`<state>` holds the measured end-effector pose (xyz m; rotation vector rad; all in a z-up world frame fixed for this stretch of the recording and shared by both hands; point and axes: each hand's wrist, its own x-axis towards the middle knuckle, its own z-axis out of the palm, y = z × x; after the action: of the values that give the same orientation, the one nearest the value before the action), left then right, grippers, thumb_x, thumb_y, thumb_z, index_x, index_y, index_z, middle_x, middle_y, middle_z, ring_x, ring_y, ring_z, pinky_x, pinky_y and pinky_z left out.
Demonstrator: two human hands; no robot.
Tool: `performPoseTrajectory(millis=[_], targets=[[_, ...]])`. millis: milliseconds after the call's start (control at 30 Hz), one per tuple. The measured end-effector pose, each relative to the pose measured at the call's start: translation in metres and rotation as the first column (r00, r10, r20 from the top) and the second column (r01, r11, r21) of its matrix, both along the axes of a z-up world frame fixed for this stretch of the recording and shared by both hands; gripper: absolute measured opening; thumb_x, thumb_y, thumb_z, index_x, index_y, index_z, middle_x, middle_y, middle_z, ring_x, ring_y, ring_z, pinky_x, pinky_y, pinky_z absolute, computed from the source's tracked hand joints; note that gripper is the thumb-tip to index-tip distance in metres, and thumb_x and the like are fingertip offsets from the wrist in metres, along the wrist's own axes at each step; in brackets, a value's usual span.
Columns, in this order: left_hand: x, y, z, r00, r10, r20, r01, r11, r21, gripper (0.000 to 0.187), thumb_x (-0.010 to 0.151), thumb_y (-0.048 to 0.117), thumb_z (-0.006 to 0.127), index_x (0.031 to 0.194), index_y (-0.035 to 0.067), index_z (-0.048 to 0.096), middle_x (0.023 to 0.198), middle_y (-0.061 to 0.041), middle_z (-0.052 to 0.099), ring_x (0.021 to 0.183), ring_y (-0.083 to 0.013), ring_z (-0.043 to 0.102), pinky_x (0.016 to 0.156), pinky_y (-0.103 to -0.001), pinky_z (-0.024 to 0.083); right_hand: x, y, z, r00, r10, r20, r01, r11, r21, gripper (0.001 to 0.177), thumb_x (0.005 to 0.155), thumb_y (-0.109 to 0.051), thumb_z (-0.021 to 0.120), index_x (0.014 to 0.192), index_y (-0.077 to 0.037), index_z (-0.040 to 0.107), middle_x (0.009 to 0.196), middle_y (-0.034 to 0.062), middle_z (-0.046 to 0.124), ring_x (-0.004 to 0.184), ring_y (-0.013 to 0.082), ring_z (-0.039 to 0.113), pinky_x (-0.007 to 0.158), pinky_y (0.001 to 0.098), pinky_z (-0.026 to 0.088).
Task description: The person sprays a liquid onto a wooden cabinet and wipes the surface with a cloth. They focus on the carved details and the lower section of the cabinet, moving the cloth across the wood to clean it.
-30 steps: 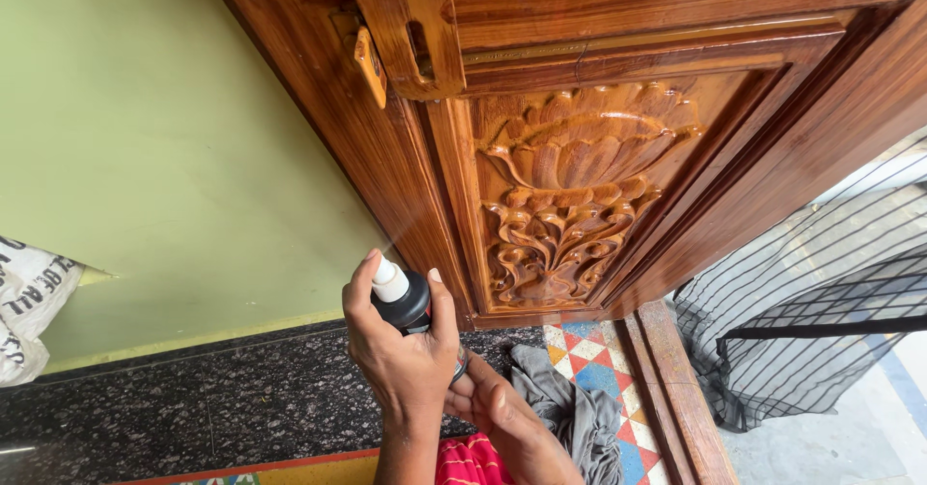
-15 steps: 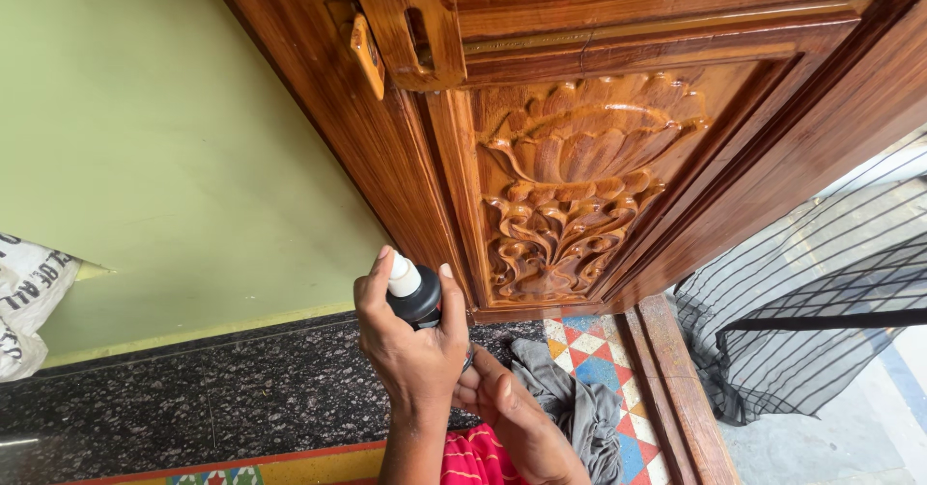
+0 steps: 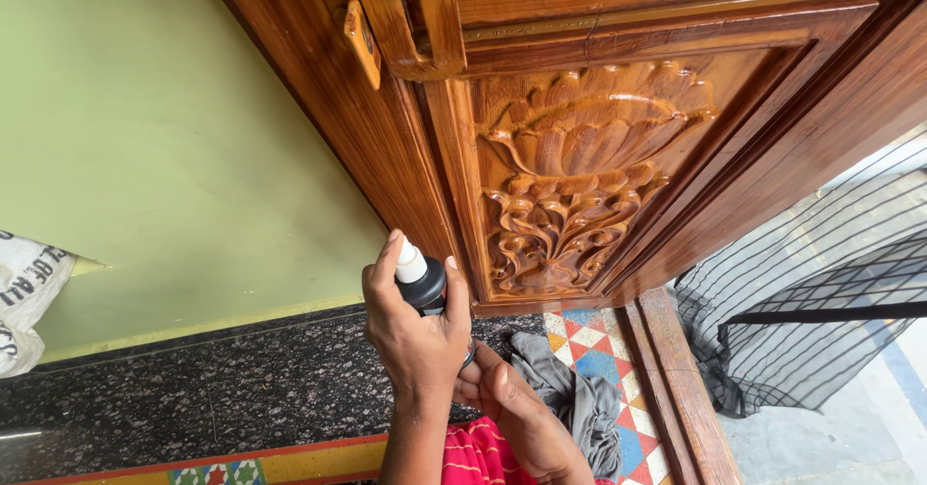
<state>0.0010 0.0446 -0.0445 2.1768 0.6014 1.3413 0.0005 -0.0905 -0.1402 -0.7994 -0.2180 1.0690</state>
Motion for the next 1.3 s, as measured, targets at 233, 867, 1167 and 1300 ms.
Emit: performPoseTrajectory(millis=[233,867,1167,1300], targets=[[0.003,0.002,-0.002,0.997,-0.003,-0.071,0.001,1.0,-0.029,0.061,0.09,0.013,0.076,0.143,0.001,0.047,0.11,-0.02,0.062,0.099,-0.0339,0.07,0.082,-0.043,0.058,-0.001,0.0,-0.011,0.998,0.017,-0.062,-0.019,1.0,-0.023,0.117,0.084,-0.065,0.064,0.157,0.009,0.011,0.139,0.0204,0.06,0.128,0.0289,0.059,0.117,0.0437,0.036],[0.006,0.004,-0.015,1.0,0.011,0.008,-0.011,1.0,-0.029,0.058,0.092,0.013,0.075,0.14,0.0,0.046,0.124,-0.023,0.063,0.113,-0.0371,0.069,0.096,-0.044,0.057,0.003,0.002,-0.006,1.0,0.022,-0.022,-0.023,0.999,-0.043,0.123,0.081,-0.069,0.063,0.155,0.01,0.004,0.144,0.0238,0.059,0.132,0.0312,0.059,0.117,0.0439,0.035],[0.0,0.016,-0.013,0.998,0.008,0.061,0.006,0.973,-0.231,0.063,0.094,0.011,0.074,0.144,0.003,0.037,0.107,-0.02,0.067,0.089,-0.0248,0.072,0.074,-0.036,0.059,-0.002,0.0,-0.005,0.998,0.029,0.061,-0.03,1.0,0.008,0.122,0.084,-0.066,0.063,0.156,0.013,0.004,0.154,0.0274,0.048,0.137,0.0356,0.055,0.12,0.0481,0.032],[-0.002,0.02,-0.014,0.996,0.021,0.087,-0.002,0.979,-0.205,0.06,0.095,0.01,0.074,0.143,0.004,0.038,0.105,-0.02,0.066,0.09,-0.0244,0.072,0.076,-0.036,0.057,-0.003,0.006,0.004,0.998,0.024,0.051,-0.024,1.0,-0.003,0.124,0.082,-0.068,0.063,0.155,0.013,0.005,0.159,0.0247,0.043,0.14,0.0374,0.054,0.12,0.0489,0.032]])
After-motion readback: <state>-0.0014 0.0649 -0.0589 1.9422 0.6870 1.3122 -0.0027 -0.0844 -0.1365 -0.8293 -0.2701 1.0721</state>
